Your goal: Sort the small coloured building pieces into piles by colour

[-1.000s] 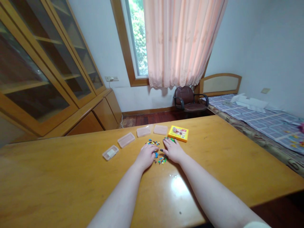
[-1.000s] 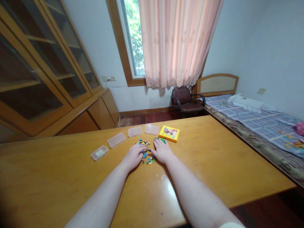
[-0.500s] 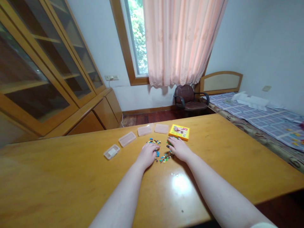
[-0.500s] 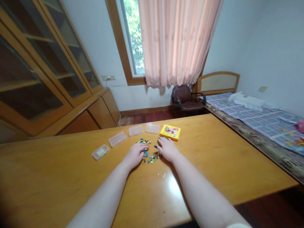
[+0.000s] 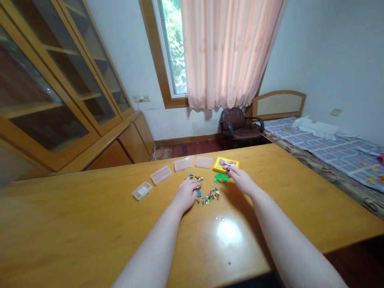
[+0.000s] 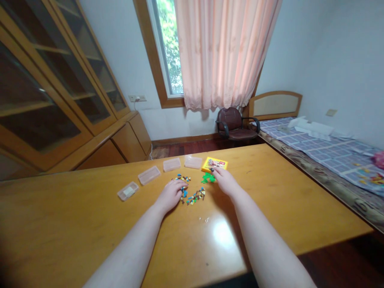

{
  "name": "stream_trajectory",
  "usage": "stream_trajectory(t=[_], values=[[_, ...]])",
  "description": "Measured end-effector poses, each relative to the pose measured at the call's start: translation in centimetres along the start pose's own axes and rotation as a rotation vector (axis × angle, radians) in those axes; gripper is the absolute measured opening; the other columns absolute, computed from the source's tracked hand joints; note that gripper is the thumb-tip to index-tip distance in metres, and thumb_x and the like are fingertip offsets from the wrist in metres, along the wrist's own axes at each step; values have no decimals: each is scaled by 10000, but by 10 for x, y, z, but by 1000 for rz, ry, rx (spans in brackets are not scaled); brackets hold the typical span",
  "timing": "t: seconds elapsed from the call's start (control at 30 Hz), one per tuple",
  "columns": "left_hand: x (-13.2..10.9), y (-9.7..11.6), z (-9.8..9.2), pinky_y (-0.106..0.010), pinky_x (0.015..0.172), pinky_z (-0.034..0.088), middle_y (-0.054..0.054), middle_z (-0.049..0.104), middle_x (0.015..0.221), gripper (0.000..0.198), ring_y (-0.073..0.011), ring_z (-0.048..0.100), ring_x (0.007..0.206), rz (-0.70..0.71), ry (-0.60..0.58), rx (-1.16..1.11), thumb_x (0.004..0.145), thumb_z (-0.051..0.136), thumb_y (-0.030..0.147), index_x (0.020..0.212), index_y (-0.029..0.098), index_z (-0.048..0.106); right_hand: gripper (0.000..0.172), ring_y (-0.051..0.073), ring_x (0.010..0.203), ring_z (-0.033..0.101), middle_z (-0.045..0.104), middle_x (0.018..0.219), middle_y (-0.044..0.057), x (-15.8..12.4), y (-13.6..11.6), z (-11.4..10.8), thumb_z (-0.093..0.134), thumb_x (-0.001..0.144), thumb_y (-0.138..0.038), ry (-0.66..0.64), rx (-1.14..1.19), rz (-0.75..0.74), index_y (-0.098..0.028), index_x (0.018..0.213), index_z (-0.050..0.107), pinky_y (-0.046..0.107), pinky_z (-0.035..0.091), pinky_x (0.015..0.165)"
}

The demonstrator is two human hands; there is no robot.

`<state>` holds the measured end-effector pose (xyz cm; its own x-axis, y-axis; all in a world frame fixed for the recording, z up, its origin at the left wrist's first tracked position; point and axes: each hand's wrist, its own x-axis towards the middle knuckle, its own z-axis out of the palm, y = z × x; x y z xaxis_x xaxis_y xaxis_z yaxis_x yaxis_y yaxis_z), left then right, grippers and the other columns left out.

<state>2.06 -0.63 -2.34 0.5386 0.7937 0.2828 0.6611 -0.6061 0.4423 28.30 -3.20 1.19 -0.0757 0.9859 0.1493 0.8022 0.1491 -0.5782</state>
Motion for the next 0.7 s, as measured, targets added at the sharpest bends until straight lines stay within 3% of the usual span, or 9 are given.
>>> stream_trajectory(t=[0.1,0.2,0.3,0.43,0.7], values=[[0,5,2,-412,1037,381,-52,652,1136,374,-206,524,1132,8,-5,16,758,486,69,1037,219,685,445,247,1194,503,583,1277,73,-16,8,-1,304,929,-378,-134,-105,-80,-236,1240,589,416,348,1036],[-2,15,5,-450,1077,323,-59,606,1211,367,-223,462,1205,61,-50,47,798,492,114,1098,239,662,427,314,1364,267,349,1480,47,-29,9,16,368,917,-440,-110,-342,-110,-345,1311,505,561,142,1093],[-6,25,7,-522,1103,247,-62,516,1331,361,-257,369,1291,95,-91,64,838,509,196,1169,286,621,463,334,1410,120,189,1544,31,-31,7,31,354,913,-527,-182,-426,-108,-393,1350,431,588,57,1090],[-10,30,7,-587,1100,197,-41,437,1413,378,-289,294,1341,116,-132,54,851,527,266,1215,350,582,512,336,1415,84,184,1543,54,-25,5,35,318,921,-540,-206,-474,-70,-337,1384,401,589,12,1090],[-8,22,-1,-545,1115,204,7,493,1375,455,-257,340,1322,208,-173,40,760,549,108,1110,380,654,552,306,1414,119,239,1528,26,-37,4,25,396,880,-580,-274,-322,-169,-355,1383,394,550,52,1110]])
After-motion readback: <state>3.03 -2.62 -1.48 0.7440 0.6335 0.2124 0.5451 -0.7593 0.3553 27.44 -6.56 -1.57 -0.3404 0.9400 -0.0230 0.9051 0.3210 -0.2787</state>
